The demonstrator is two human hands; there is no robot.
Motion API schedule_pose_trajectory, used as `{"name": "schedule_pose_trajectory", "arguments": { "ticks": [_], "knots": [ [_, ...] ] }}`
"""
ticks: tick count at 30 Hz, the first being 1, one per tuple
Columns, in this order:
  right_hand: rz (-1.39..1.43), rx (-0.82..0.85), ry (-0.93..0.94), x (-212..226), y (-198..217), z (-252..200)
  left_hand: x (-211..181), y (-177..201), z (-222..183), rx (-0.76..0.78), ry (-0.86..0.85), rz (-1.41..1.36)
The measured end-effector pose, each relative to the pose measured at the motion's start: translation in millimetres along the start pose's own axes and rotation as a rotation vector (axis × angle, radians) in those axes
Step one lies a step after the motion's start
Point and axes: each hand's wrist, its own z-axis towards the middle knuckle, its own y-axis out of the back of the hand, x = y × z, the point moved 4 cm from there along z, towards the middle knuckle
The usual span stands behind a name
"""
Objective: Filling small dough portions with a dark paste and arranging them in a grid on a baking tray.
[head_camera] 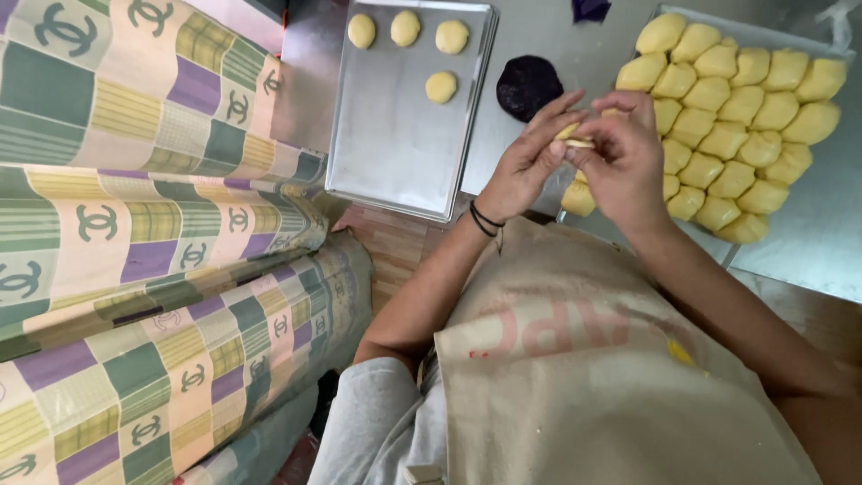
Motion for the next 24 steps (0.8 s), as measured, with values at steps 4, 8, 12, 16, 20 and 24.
{"name": "schedule_pose_trajectory", "arguments": {
  "ticks": [4,8,12,16,20,24],
  "knots": [
    [0.307,0.019,-0.632,-13.3,-15.0,-0.4,-8.8,17.6,8.4,0.273,-0.031,-0.038],
    [0.202,0.049,-0.323,-11.8,-36.5,1.5,-1.7,32.2,14.4,0.022,0.074,-0.159],
    [-0.151,0.085,0.179,20.4,-60.7,21.7,-1.8,57.8,10.4,-0.22,0.109,-0.303],
    [-0.38,0.19,0.175,-5.0,-97.9,11.4,58.9,84.4,-17.0,-0.038,0.315,-0.255],
    [-0.561,0.15,-0.054,-130.4,-130.5,-59.6,130.0,122.9,-68.1,0.013,0.901,0.008],
    [-0.947,0.323,-0.194,-246.8,-134.8,-131.2,143.7,177.2,-104.5,-0.021,0.916,0.103]
  ]
}}
